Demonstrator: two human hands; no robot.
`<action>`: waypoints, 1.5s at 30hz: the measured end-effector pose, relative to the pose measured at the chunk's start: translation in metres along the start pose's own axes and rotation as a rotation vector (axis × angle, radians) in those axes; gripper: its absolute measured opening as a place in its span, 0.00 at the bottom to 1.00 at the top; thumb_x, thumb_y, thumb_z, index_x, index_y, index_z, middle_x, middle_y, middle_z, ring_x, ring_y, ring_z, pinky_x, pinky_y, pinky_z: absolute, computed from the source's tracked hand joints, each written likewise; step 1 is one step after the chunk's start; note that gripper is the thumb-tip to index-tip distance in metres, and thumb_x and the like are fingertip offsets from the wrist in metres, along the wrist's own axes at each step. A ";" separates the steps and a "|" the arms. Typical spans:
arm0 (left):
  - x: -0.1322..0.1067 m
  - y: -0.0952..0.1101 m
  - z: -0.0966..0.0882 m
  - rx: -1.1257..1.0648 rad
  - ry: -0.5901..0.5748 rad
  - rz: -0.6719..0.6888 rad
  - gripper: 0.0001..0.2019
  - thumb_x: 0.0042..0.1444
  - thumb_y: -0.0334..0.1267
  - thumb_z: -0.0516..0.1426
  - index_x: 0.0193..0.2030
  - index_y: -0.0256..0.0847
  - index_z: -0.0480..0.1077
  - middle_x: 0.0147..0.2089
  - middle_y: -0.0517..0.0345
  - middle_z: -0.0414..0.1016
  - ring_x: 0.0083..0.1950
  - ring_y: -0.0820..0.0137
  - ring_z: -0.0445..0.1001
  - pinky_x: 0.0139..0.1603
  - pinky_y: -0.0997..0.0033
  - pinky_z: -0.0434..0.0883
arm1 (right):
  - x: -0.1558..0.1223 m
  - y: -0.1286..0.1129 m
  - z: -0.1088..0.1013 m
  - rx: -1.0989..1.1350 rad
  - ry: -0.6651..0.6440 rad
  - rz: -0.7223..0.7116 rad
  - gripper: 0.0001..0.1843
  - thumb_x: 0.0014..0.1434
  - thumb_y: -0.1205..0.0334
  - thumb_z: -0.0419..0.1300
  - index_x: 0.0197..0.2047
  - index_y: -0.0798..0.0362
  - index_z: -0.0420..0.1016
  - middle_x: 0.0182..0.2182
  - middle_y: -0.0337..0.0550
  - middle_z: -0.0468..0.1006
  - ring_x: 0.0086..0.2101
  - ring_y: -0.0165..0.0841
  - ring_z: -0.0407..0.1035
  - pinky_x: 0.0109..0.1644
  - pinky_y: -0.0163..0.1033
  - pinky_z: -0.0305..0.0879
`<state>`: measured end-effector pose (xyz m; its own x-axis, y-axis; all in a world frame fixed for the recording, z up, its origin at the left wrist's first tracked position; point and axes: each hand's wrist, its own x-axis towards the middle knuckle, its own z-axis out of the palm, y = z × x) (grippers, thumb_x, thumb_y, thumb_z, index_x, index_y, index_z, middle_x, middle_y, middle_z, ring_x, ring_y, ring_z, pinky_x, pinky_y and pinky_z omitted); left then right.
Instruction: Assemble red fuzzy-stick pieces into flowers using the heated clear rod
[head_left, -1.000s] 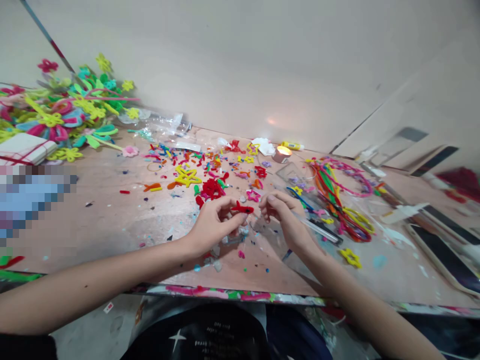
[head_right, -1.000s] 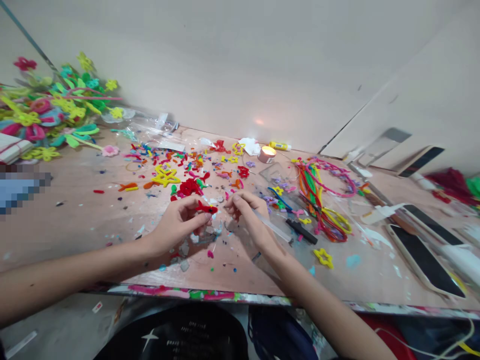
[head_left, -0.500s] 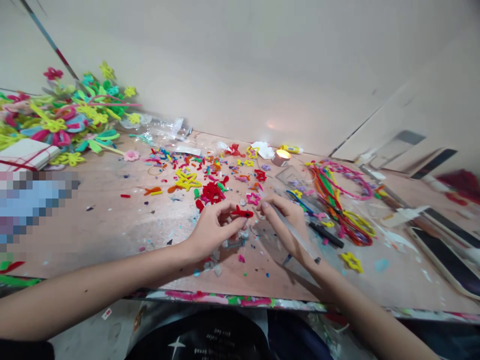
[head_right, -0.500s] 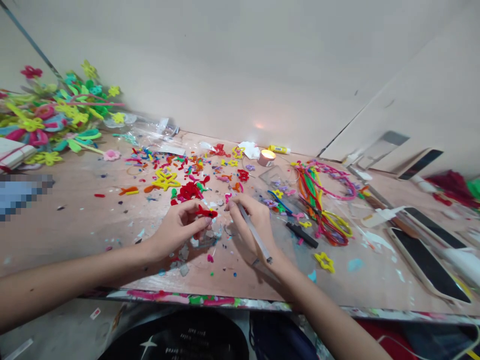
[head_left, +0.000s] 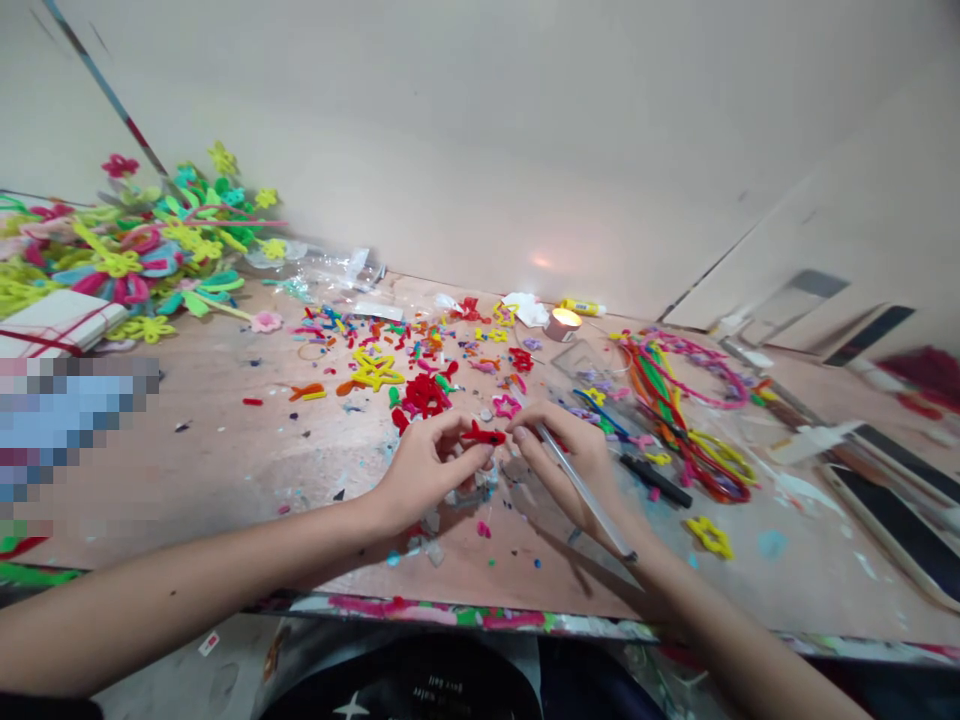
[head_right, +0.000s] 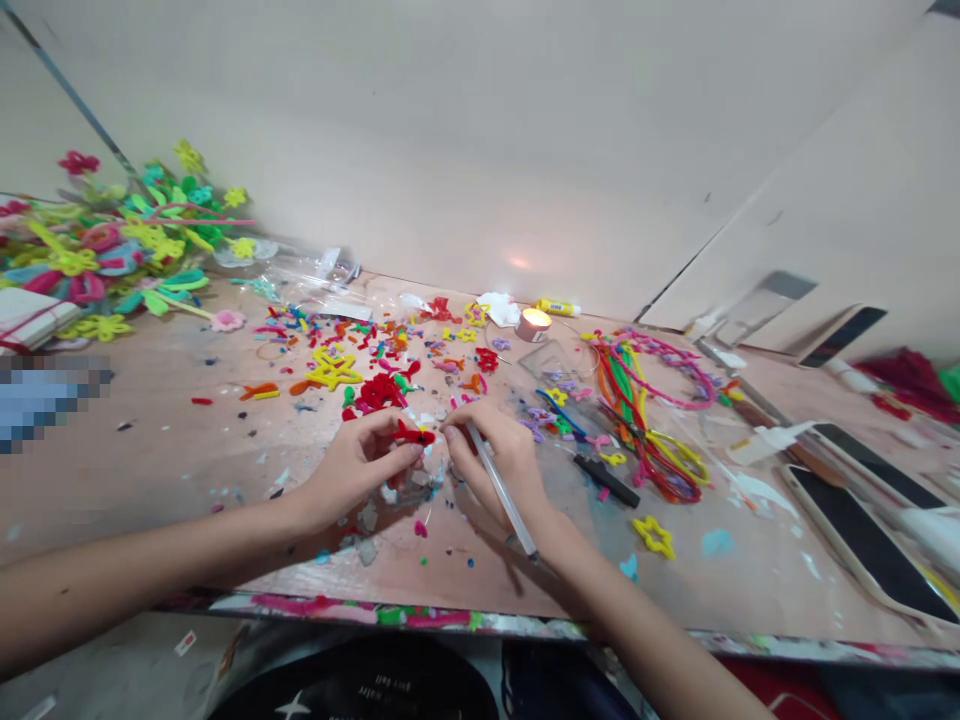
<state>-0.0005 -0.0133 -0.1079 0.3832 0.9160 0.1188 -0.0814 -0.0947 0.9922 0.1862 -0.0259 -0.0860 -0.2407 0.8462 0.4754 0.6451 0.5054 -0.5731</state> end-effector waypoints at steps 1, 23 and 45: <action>0.000 0.000 0.000 0.002 0.002 0.000 0.07 0.56 0.38 0.61 0.33 0.37 0.68 0.24 0.67 0.68 0.22 0.78 0.68 0.24 0.78 0.65 | 0.000 0.000 0.000 0.005 -0.003 0.000 0.08 0.65 0.62 0.55 0.35 0.52 0.72 0.30 0.42 0.76 0.30 0.33 0.70 0.37 0.37 0.63; -0.007 0.017 0.001 -0.153 0.004 -0.017 0.09 0.55 0.39 0.63 0.36 0.37 0.70 0.26 0.63 0.72 0.22 0.79 0.68 0.22 0.79 0.67 | 0.001 -0.018 -0.007 0.007 -0.046 -0.025 0.09 0.65 0.66 0.54 0.34 0.51 0.73 0.30 0.42 0.79 0.31 0.33 0.73 0.37 0.37 0.66; -0.016 0.028 0.003 -0.200 -0.049 -0.055 0.05 0.54 0.36 0.62 0.34 0.40 0.69 0.25 0.63 0.72 0.20 0.77 0.70 0.19 0.79 0.68 | 0.002 -0.019 -0.010 0.013 -0.052 -0.054 0.08 0.64 0.69 0.55 0.36 0.50 0.73 0.31 0.42 0.80 0.32 0.33 0.75 0.37 0.37 0.69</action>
<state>-0.0060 -0.0322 -0.0817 0.4363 0.8970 0.0711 -0.2379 0.0388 0.9705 0.1807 -0.0358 -0.0678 -0.3125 0.8254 0.4703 0.6211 0.5521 -0.5562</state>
